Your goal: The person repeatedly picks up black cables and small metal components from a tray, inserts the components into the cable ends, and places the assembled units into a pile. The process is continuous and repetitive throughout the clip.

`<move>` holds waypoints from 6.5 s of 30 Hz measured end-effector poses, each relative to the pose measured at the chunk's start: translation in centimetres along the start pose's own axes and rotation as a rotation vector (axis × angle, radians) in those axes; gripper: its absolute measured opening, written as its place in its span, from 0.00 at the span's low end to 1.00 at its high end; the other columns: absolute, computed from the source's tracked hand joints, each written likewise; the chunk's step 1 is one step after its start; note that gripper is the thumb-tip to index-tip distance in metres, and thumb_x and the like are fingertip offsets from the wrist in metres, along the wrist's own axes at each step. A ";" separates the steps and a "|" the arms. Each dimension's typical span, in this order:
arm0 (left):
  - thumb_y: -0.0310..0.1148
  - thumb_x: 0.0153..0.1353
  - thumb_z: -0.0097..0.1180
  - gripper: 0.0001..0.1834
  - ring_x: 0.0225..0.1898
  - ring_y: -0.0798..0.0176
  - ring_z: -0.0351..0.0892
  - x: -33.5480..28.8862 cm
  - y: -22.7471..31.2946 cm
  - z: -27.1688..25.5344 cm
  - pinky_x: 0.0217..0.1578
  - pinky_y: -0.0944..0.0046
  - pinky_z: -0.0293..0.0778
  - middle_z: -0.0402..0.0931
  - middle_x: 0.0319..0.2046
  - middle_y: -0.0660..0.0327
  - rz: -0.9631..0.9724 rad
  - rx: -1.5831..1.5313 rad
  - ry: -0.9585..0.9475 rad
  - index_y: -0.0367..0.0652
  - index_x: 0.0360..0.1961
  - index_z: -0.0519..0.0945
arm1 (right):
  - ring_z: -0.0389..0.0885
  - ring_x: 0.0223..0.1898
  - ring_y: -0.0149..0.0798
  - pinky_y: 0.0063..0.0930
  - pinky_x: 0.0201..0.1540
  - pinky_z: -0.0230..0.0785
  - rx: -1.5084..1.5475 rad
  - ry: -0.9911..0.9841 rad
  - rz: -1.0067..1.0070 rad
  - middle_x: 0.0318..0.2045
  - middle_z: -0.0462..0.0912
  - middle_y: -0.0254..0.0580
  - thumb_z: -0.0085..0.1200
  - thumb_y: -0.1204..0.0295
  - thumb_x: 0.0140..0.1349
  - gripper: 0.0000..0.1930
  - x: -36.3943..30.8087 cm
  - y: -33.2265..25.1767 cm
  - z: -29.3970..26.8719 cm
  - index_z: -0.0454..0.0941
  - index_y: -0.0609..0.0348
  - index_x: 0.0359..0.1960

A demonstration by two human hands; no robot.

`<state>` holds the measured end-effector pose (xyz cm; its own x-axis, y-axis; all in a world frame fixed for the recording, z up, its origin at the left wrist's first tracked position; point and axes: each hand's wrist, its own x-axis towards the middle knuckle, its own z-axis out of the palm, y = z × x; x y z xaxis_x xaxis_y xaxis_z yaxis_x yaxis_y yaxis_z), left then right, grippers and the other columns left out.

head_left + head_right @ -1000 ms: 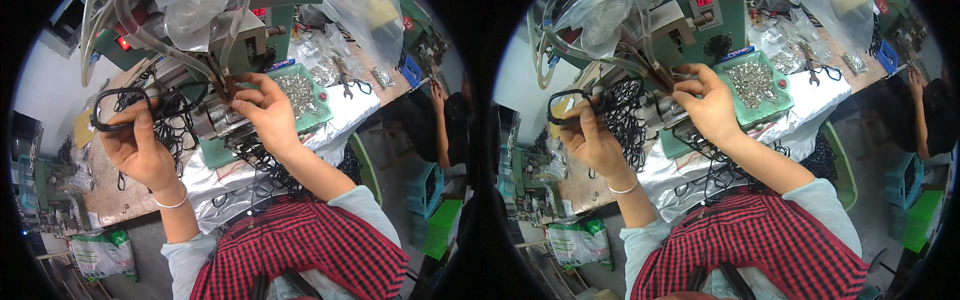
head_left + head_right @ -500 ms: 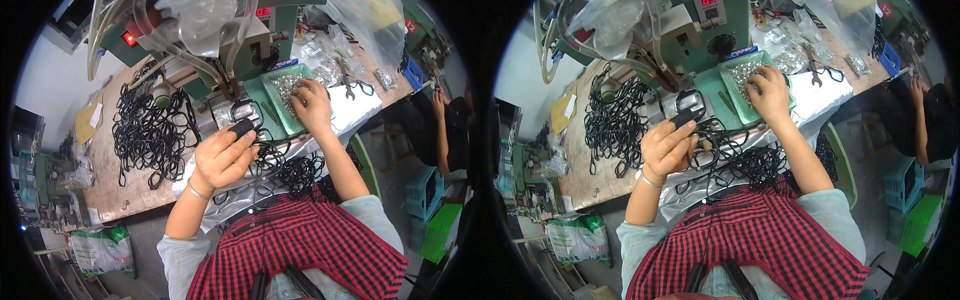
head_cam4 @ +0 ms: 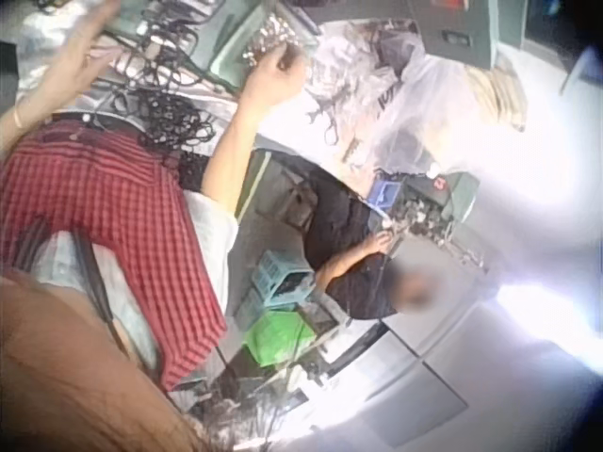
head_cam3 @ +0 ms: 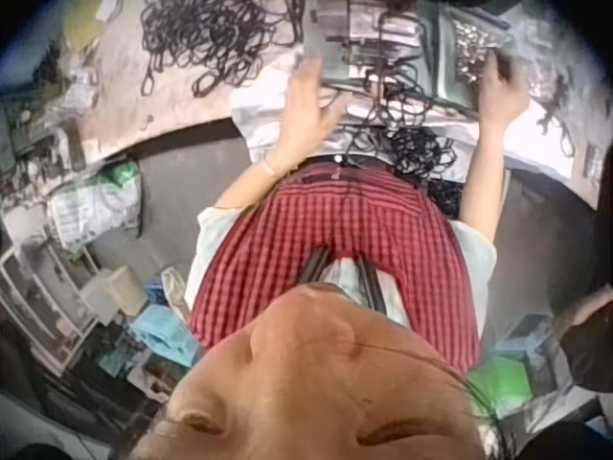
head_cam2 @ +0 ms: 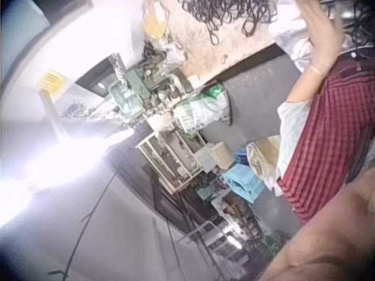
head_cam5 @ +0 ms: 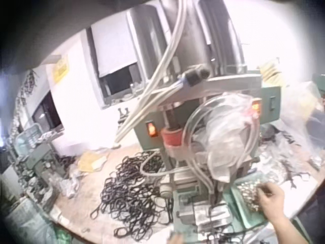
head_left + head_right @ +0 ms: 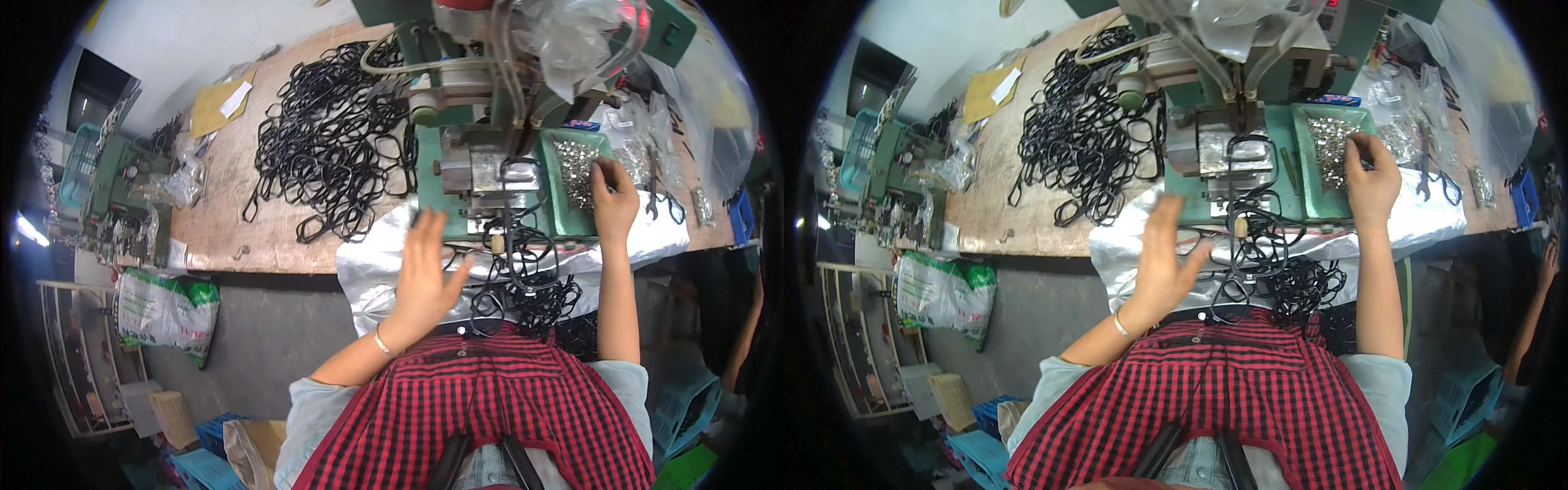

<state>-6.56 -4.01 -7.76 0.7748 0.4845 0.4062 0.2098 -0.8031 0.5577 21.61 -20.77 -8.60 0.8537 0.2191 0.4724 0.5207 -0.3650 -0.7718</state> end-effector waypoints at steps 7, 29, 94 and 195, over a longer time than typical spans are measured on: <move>0.26 0.59 0.64 0.14 0.47 0.54 0.81 4.2 1.9 -10.0 0.49 0.59 0.76 0.83 0.45 0.57 0.170 -0.363 -0.160 0.41 0.47 0.83 | 0.87 0.39 0.34 0.27 0.47 0.75 0.048 -0.162 0.051 0.36 0.88 0.42 0.61 0.75 0.61 0.09 1.2 -1.1 0.9 0.83 0.64 0.43; 0.45 0.49 0.71 0.15 0.40 0.46 0.85 18.2 -14.1 -11.8 0.42 0.53 0.79 0.86 0.35 0.52 -0.362 0.795 -0.417 0.48 0.35 0.89 | 0.84 0.39 0.29 0.24 0.47 0.73 0.634 -0.368 0.050 0.34 0.85 0.36 0.62 0.77 0.55 0.20 0.7 -12.4 1.4 0.76 0.66 0.50; 0.26 0.56 0.66 0.06 0.56 0.51 0.76 3.8 2.0 0.9 0.59 0.52 0.70 0.77 0.52 0.48 -0.146 -1.110 -0.345 0.38 0.30 0.79 | 0.84 0.38 0.40 0.30 0.46 0.74 -0.007 0.025 0.065 0.33 0.86 0.42 0.62 0.77 0.54 0.06 -2.7 -1.2 -3.8 0.86 0.61 0.34; 0.25 0.47 0.70 0.09 0.32 0.59 0.81 11.5 3.6 -1.8 0.36 0.59 0.84 0.85 0.38 0.57 1.079 -0.060 0.140 0.43 0.26 0.79 | 0.73 0.62 0.53 0.44 0.63 0.67 -0.457 -0.061 -0.235 0.55 0.80 0.49 0.64 0.67 0.53 0.13 -1.4 1.3 -0.2 0.85 0.56 0.39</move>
<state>2.07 -0.75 0.24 0.4576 -0.4273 0.7797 -0.5724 -0.8127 -0.1094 21.09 -21.73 -10.15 0.7194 0.3905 0.5744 0.6558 -0.6543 -0.3766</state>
